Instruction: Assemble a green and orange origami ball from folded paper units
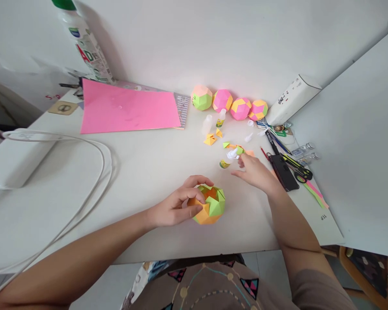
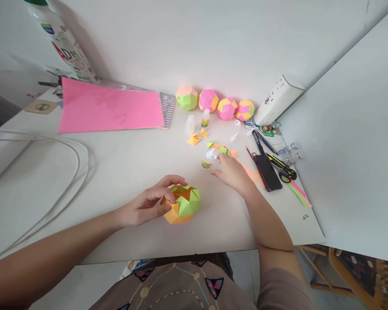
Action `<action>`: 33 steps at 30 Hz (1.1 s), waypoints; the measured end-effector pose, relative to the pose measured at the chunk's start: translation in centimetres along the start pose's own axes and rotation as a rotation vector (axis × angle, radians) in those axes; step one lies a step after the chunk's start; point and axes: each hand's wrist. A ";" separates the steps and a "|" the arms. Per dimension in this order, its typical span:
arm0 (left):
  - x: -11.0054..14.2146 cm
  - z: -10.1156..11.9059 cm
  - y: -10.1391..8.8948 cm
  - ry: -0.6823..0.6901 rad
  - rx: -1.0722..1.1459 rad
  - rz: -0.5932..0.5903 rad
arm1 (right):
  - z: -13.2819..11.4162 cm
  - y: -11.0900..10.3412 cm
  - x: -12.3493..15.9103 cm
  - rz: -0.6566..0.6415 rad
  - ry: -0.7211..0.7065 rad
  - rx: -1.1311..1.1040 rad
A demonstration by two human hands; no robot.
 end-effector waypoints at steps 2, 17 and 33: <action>0.0 0.1 0.0 0.008 -0.013 -0.004 | -1.3 -1.5 1.5 -0.019 -0.056 0.110; 0.1 0.2 0.0 -0.004 -0.116 -0.005 | -6.0 1.0 3.1 -0.298 -0.521 -0.457; 0.1 -0.1 0.1 0.009 -0.111 0.006 | -5.6 1.6 3.4 -0.247 -0.539 -0.494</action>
Point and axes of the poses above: each hand's wrist, its own x-axis away from the middle knuckle, its own y-axis out of the palm, z = x × y, and after that the axes turned 15 degrees about -y, right-handed
